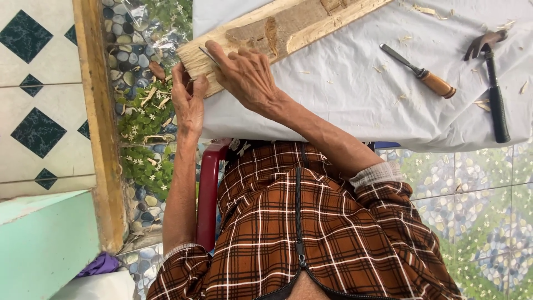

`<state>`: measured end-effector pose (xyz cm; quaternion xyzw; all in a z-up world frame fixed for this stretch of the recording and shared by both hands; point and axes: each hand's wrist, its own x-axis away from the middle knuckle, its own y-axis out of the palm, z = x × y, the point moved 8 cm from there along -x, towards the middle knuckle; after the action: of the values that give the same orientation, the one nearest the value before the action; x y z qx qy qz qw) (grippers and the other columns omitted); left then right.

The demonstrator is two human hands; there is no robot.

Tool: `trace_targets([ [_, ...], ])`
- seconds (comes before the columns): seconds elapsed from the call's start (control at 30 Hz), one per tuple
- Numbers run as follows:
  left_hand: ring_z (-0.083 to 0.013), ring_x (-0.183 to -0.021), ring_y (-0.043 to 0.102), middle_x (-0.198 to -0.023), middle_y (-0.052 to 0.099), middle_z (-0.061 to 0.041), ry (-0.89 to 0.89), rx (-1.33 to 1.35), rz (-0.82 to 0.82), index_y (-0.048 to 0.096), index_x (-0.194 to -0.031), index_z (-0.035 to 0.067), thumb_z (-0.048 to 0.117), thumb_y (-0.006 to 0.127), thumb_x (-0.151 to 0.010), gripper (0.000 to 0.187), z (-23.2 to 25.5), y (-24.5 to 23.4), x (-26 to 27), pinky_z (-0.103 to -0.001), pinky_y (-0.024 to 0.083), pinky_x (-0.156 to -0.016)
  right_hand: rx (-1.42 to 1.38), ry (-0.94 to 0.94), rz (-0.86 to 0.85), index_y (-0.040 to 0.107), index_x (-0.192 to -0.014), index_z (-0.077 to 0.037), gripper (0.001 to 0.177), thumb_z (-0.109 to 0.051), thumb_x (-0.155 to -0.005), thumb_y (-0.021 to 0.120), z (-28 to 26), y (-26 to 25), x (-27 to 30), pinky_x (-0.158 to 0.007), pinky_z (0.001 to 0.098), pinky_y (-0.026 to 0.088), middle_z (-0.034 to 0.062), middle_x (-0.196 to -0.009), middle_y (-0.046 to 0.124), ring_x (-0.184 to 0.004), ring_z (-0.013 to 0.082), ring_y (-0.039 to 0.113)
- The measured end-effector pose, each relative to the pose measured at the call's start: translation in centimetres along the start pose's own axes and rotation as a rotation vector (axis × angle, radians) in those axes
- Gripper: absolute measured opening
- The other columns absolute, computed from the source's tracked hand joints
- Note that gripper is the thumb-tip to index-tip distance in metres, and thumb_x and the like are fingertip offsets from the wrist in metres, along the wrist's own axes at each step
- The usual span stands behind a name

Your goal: Sanding a wooden plank with sandpaper and scraping it with a chisel to smooth the surface.

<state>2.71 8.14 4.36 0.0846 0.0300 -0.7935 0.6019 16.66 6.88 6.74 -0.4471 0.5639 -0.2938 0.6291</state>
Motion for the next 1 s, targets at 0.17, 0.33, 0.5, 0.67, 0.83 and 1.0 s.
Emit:
trace_targets([
  [0.17,-0.0257,-0.120,0.064,-0.131,0.063,-0.014,-0.020,-0.026,0.017,0.044,-0.136,0.008,0.043,0.061,-0.106,0.049,-0.2,-0.3,0.2,-0.039,0.059,-0.101,0.038,-0.015,-0.019,0.047,-0.132,-0.025,0.034,-0.020,-0.100,0.057,-0.2,-2.4,0.2,-0.049,0.0339,0.027,-0.0095,-0.052,0.042,-0.046,0.0139,0.036],
  [0.33,-0.0312,-0.129,0.061,-0.138,0.061,-0.019,-0.016,-0.010,0.007,0.041,-0.140,0.007,0.042,0.061,-0.107,0.052,-0.8,-0.3,0.2,-0.047,0.056,-0.109,0.050,-0.043,-0.038,0.046,-0.125,-0.013,0.027,-0.002,-0.100,0.044,-0.8,0.8,-1.4,-0.038,0.0274,0.024,-0.0131,-0.055,0.035,-0.043,0.0075,0.028],
  [0.5,-0.0350,-0.135,0.059,-0.143,0.060,-0.021,-0.060,-0.017,-0.024,0.039,-0.146,0.005,0.039,0.060,-0.107,0.055,-1.3,0.3,0.0,-0.054,0.051,-0.114,0.069,0.003,-0.071,0.050,-0.123,-0.006,0.023,0.000,-0.102,0.048,-0.6,2.5,-2.3,-0.032,0.0256,0.036,-0.0079,-0.058,0.050,-0.038,0.0056,0.040],
  [0.67,-0.0313,-0.129,0.054,-0.135,0.056,-0.017,0.006,-0.115,-0.041,0.046,-0.147,0.014,0.044,0.064,-0.110,0.051,-1.7,0.4,0.3,-0.057,0.044,-0.108,-0.112,0.012,-0.035,0.050,-0.117,-0.011,0.033,-0.011,-0.086,0.062,-0.6,0.2,-2.1,-0.056,0.0361,0.056,0.0139,-0.054,0.066,-0.055,0.0298,0.072],
  [0.83,-0.0314,-0.131,0.052,-0.134,0.055,-0.019,0.001,-0.161,-0.043,0.046,-0.145,0.011,0.033,0.062,-0.112,0.043,0.0,1.4,0.4,-0.057,0.043,-0.108,-0.105,0.015,-0.037,0.048,-0.126,-0.006,0.046,-0.009,-0.083,0.065,-0.8,1.2,-1.5,-0.060,0.0359,0.055,0.0132,-0.056,0.066,-0.056,0.0306,0.071],
  [1.0,-0.0322,-0.131,0.051,-0.134,0.055,-0.020,0.013,-0.210,-0.056,0.046,-0.145,0.010,0.038,0.060,-0.112,0.046,0.6,1.9,0.4,-0.060,0.040,-0.109,-0.100,0.014,-0.063,0.050,-0.134,0.000,0.059,-0.005,-0.079,0.069,-1.1,2.7,-1.3,-0.060,0.0390,0.051,0.0172,-0.064,0.069,-0.059,0.0321,0.070],
])
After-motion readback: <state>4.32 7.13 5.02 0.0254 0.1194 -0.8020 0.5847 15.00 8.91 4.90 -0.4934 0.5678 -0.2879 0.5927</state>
